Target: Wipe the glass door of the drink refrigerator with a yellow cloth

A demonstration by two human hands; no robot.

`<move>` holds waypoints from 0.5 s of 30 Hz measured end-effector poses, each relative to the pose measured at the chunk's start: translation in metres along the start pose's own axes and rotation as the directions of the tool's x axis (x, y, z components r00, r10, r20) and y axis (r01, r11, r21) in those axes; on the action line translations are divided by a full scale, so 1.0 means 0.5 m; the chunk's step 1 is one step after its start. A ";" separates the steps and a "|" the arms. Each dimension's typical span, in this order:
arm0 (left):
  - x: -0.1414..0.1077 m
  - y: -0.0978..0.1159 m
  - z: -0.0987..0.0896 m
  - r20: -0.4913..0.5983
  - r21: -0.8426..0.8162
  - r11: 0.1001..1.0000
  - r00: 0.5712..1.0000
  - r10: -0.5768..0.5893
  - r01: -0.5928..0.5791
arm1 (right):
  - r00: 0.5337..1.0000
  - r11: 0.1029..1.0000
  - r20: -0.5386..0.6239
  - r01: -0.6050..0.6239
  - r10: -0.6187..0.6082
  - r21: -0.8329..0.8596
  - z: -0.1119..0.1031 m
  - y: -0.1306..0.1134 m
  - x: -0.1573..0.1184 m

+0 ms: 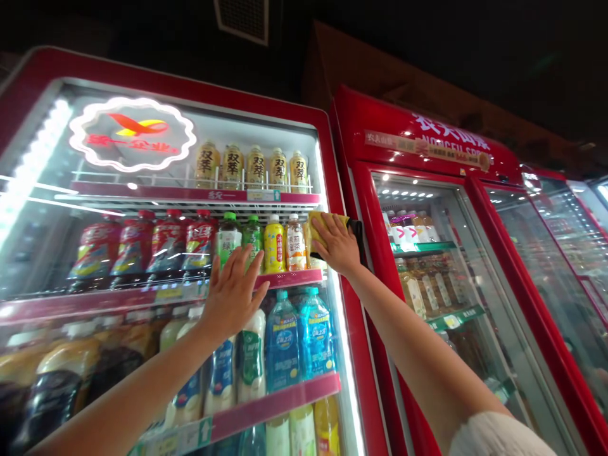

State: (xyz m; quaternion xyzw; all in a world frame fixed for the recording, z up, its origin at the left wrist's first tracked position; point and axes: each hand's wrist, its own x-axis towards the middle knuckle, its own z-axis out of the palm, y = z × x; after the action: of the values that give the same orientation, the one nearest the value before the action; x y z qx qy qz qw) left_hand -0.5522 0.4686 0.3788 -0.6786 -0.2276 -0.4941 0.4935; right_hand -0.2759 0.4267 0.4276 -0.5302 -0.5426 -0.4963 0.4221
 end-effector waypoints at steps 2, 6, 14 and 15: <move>0.001 -0.014 -0.003 -0.001 0.016 0.999 1.000 -0.030 0.030 | 0.994 0.994 -0.014 -0.109 0.109 0.006 0.001 -0.039 0.053; 0.000 -0.030 -0.002 0.001 0.009 0.998 0.998 -0.062 0.062 | 1.000 1.000 0.003 -0.026 0.026 0.003 0.005 -0.124 0.058; -0.045 -0.072 -0.028 -0.023 0.008 0.999 0.999 -0.039 0.039 | 0.982 0.981 0.002 0.187 -0.188 0.041 0.006 -0.061 -0.075; -0.049 -0.081 -0.033 -0.017 0.012 0.999 0.999 -0.040 0.040 | 0.993 0.993 -0.018 0.116 -0.115 0.039 0.008 -0.065 -0.058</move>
State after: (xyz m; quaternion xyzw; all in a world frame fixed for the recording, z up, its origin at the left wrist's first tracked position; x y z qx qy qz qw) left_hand -0.6018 0.4745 0.3751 -0.6670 -0.2399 -0.5079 0.4895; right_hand -0.3056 0.4277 0.3957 -0.4855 -0.5786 -0.5132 0.4076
